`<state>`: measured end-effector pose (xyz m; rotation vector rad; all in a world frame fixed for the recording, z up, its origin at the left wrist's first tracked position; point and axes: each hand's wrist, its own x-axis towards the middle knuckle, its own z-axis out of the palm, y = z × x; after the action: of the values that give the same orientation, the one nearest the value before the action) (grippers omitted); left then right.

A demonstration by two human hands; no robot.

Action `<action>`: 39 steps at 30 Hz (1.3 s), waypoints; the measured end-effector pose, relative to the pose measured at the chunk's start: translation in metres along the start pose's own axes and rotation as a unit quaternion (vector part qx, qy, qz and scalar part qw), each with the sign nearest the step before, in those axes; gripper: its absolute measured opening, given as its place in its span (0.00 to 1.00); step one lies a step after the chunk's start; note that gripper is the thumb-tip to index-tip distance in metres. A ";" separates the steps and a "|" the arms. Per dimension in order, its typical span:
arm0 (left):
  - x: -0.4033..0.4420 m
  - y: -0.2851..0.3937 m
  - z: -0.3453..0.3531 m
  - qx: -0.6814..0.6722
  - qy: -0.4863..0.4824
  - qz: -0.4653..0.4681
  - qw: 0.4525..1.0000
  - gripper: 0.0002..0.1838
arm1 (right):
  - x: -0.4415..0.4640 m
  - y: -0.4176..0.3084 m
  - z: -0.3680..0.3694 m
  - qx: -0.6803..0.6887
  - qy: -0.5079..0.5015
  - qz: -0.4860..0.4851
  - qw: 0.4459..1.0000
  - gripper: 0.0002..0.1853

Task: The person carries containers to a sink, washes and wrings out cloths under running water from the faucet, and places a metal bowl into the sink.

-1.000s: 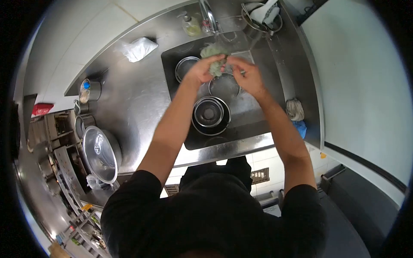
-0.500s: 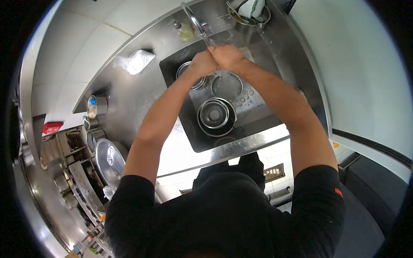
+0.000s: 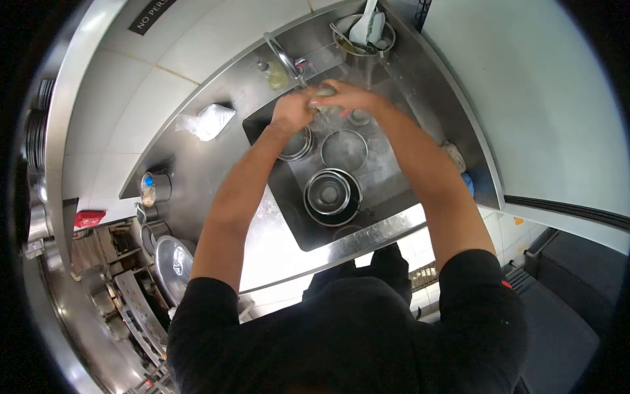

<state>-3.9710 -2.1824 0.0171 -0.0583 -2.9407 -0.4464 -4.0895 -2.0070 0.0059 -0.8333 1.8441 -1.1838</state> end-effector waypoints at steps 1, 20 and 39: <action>0.004 -0.003 -0.003 -0.060 -0.017 -0.066 0.996 0.22 | 0.001 0.011 0.003 -0.019 0.082 -0.050 0.995 0.42; -0.033 0.009 0.032 -0.179 -0.243 -0.134 0.944 0.12 | -0.028 -0.012 0.068 -0.430 0.048 -0.132 0.892 0.18; -0.179 0.127 0.029 0.019 -0.150 -0.036 0.988 0.12 | -0.205 0.026 0.158 0.523 -0.156 0.418 0.726 0.09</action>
<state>-3.7909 -2.0549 -0.0037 -0.0140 -3.2543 -0.4262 -3.8561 -1.8932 -0.0080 0.4241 0.7823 -1.0967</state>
